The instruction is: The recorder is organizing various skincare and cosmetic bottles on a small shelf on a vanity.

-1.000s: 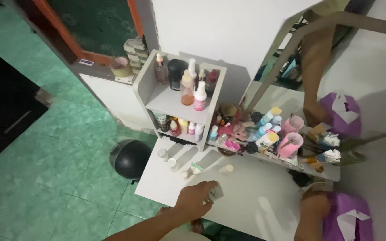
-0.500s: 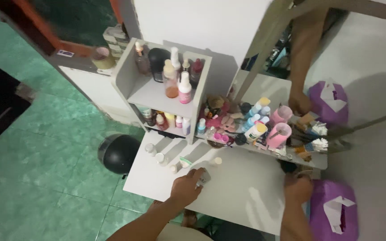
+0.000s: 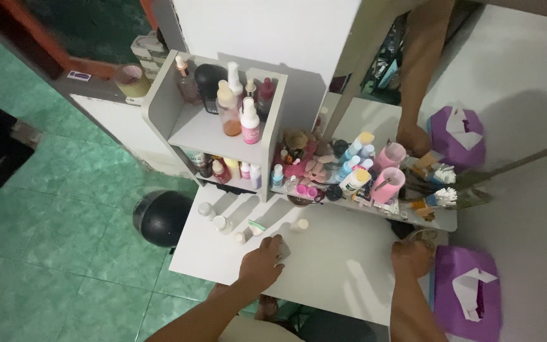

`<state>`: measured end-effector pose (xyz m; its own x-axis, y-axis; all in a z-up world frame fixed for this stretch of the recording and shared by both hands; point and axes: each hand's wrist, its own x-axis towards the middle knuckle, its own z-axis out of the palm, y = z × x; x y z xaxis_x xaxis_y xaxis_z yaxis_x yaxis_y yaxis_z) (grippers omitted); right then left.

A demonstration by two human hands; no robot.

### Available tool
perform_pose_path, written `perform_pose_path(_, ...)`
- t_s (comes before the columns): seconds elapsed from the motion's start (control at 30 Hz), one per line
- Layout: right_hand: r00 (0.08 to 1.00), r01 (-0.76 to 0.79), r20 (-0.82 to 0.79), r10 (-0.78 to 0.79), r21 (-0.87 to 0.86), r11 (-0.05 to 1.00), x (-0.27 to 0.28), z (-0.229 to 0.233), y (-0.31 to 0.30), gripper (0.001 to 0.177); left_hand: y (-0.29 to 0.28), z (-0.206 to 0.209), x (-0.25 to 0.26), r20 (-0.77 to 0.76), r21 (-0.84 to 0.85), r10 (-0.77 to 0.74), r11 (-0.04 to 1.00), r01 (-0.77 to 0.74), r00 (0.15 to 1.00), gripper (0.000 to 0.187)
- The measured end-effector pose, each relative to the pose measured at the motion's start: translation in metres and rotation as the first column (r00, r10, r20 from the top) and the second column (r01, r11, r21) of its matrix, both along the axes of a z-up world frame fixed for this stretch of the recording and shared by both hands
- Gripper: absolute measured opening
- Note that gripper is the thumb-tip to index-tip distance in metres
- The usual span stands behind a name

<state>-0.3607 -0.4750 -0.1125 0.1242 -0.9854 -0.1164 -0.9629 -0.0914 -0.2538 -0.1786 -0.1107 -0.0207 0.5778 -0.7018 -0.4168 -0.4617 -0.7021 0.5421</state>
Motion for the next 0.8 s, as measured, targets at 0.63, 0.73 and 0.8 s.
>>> perform_pose_path(0.63,0.937,0.098,0.339,0.084,-0.487,0.868,-0.071,-0.063,-0.064,0.023,-0.008,0.116,0.02,0.419,-0.672,0.367,0.741,0.012,0.83,0.014)
perform_pose_path(0.73,0.931,0.099,0.351,0.104,-0.516,0.851,-0.08,-0.083,-0.069,0.023,-0.01,0.16,0.059,0.485,-0.837,0.613,0.531,0.129,0.623,0.017)
perform_pose_path(0.8,0.924,0.099,0.362,0.12,-0.532,0.841,-0.078,-0.088,-0.062,0.024,-0.011,0.191,0.087,0.48,-0.862,0.703,0.488,0.136,0.524,0.019)
